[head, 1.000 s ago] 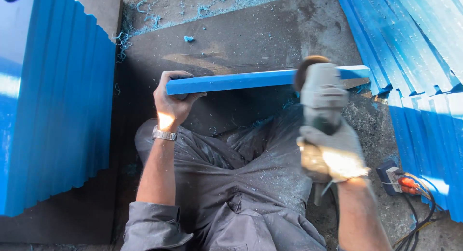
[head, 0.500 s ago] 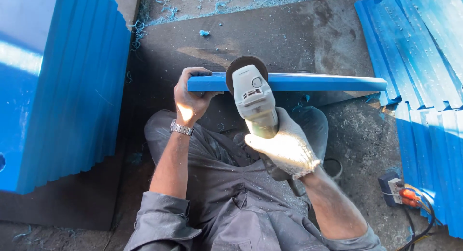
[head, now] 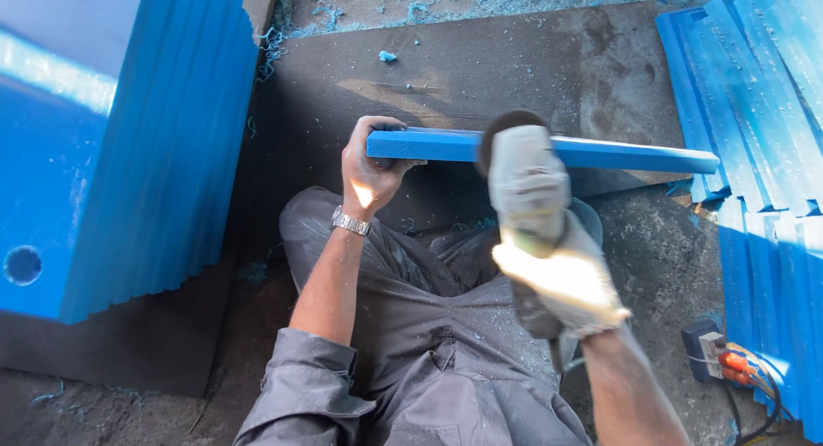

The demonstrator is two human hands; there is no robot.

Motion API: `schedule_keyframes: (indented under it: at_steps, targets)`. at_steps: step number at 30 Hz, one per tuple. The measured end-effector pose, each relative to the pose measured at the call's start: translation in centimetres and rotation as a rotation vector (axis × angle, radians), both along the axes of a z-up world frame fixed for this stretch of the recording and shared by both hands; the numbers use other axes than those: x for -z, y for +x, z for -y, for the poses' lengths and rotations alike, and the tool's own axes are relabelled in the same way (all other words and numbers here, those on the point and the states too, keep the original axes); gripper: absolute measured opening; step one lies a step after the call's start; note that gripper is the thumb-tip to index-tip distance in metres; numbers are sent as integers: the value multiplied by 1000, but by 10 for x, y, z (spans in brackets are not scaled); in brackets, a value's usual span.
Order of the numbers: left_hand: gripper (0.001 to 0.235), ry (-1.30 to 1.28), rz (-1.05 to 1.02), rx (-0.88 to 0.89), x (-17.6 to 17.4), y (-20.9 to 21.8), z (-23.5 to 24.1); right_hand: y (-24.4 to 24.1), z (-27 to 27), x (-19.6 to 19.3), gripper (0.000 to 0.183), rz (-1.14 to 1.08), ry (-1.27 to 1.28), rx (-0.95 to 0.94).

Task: Grinding the edges of blue plastic slabs using an angle grinder.

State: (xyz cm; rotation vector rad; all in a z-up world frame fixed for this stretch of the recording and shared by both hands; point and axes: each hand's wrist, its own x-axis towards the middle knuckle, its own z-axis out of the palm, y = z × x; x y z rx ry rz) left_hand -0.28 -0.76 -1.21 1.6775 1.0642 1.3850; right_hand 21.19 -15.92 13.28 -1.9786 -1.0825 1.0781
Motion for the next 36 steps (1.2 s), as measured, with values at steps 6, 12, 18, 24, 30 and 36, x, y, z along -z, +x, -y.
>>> schedule_keyframes:
  at_steps: [6, 12, 18, 24, 30, 36]
  targets:
    - [55, 67, 37, -76, 5, 0, 2, -64, -29, -11, 62, -2, -152, -245]
    - [54, -36, 79, -41, 3, 0, 3, -30, -8, -1, 61, 18, -88, -23]
    - [59, 32, -6, -66, 17, 0, 1, -25, -6, -4, 61, 99, -54, -53]
    - [61, 103, 25, -57, 35, -3, -2, -85, -36, -17, 66, -44, -253, -235]
    - [56, 27, -1, -92, 27, -3, 5, -68, -23, -18, 57, 88, -244, -44]
    - [61, 8, 35, -52, 18, -9, 12, -27, 33, 1, 57, -659, -19, 127]
